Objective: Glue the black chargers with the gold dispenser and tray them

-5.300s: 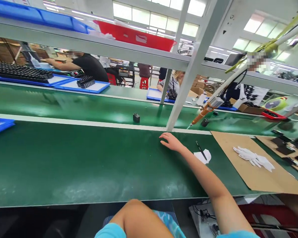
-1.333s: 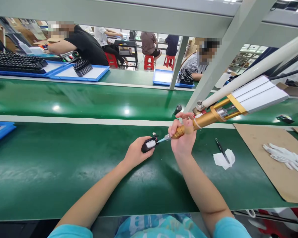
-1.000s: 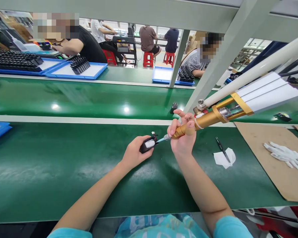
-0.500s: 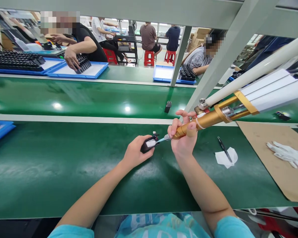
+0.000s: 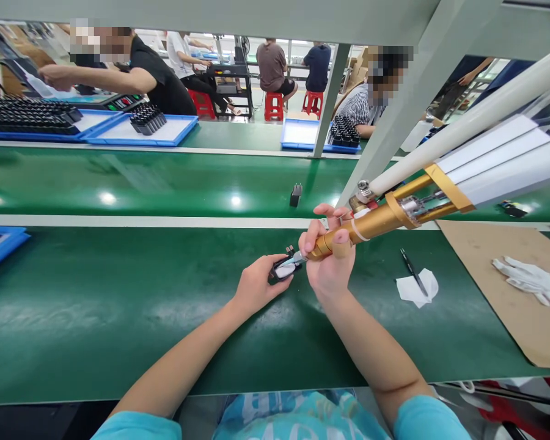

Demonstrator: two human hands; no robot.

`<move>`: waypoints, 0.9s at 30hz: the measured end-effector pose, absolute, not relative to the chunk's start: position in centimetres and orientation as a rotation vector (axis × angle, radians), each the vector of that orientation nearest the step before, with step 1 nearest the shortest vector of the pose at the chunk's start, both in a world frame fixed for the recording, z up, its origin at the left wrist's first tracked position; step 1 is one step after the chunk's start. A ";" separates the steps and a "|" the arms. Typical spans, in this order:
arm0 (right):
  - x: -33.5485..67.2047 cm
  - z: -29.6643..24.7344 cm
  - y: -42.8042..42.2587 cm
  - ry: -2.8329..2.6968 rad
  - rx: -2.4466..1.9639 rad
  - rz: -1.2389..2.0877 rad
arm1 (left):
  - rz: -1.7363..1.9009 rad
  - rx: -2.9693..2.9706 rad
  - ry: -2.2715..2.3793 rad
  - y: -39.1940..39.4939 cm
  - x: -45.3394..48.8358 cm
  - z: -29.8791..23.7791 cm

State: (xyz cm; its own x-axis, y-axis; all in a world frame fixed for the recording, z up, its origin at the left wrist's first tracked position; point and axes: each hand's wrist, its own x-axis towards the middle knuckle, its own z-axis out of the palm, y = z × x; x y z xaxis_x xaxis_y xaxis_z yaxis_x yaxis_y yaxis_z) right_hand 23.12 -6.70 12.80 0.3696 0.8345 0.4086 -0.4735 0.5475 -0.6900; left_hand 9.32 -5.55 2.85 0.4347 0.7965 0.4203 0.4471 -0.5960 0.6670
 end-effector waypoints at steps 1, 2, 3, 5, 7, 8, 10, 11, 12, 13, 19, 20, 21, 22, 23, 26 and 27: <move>23.0 12.8 -6.8 -0.818 -0.519 0.891 | 1.024 2.239 1.043 -5.7 9.3 2.9; 22.9 12.8 -6.9 -0.819 -0.527 0.892 | 1.036 2.245 1.042 -5.8 9.4 3.0; 22.8 12.8 -7.0 -0.823 -0.533 0.892 | 1.050 2.252 1.041 -5.9 9.4 3.1; 22.6 12.8 -7.2 -0.837 -0.534 0.888 | 1.090 2.263 1.034 -6.0 9.4 3.2; 22.5 12.8 -7.4 -0.853 -0.524 0.891 | 1.136 2.275 1.006 -6.1 9.4 3.3; 22.4 12.8 -7.4 -0.856 -0.511 0.895 | 1.155 2.279 0.993 -6.1 9.5 3.3; 22.4 12.9 -7.5 -0.852 -0.488 0.896 | 1.181 2.282 0.982 -6.2 9.5 3.4; 22.4 12.9 -7.5 -0.851 -0.485 0.895 | 1.182 2.281 0.984 -6.2 9.4 3.4; 22.4 12.9 -7.5 -0.851 -0.492 0.891 | 1.176 2.279 0.991 -6.2 9.4 3.4; 22.4 12.9 -7.4 -0.851 -0.505 0.882 | 1.164 2.281 1.002 -6.2 9.4 3.4; 22.8 12.6 -6.9 -0.857 -0.501 0.800 | 0.921 2.281 1.161 -4.7 8.6 3.2; 22.9 12.6 -6.8 -0.854 -0.504 0.798 | 0.844 2.273 1.169 -4.3 8.3 3.1; 23.0 12.6 -6.7 -0.846 -0.515 0.797 | 0.765 2.264 1.167 -3.8 8.0 2.9; 23.1 12.7 -6.6 -0.836 -0.530 0.795 | 0.688 2.253 1.164 -3.3 7.7 2.8; 23.2 12.7 -6.5 -0.825 -0.547 0.793 | 0.617 2.237 1.163 -2.8 7.3 2.7; 23.6 12.7 -6.2 -0.796 -0.560 0.785 | 0.476 2.162 1.174 -1.8 6.4 2.5; 23.7 12.7 -6.0 -0.790 -0.545 0.789 | 0.460 2.131 1.167 -1.5 6.2 2.5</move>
State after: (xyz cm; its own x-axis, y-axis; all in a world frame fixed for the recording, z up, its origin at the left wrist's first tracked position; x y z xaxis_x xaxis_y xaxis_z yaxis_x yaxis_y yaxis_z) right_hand 23.70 -6.04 12.70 0.4534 0.7899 0.4129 -0.4120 0.5965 -0.6888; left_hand 6.20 -1.49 2.53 0.5406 0.8412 -0.0067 0.6106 -0.3869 0.6910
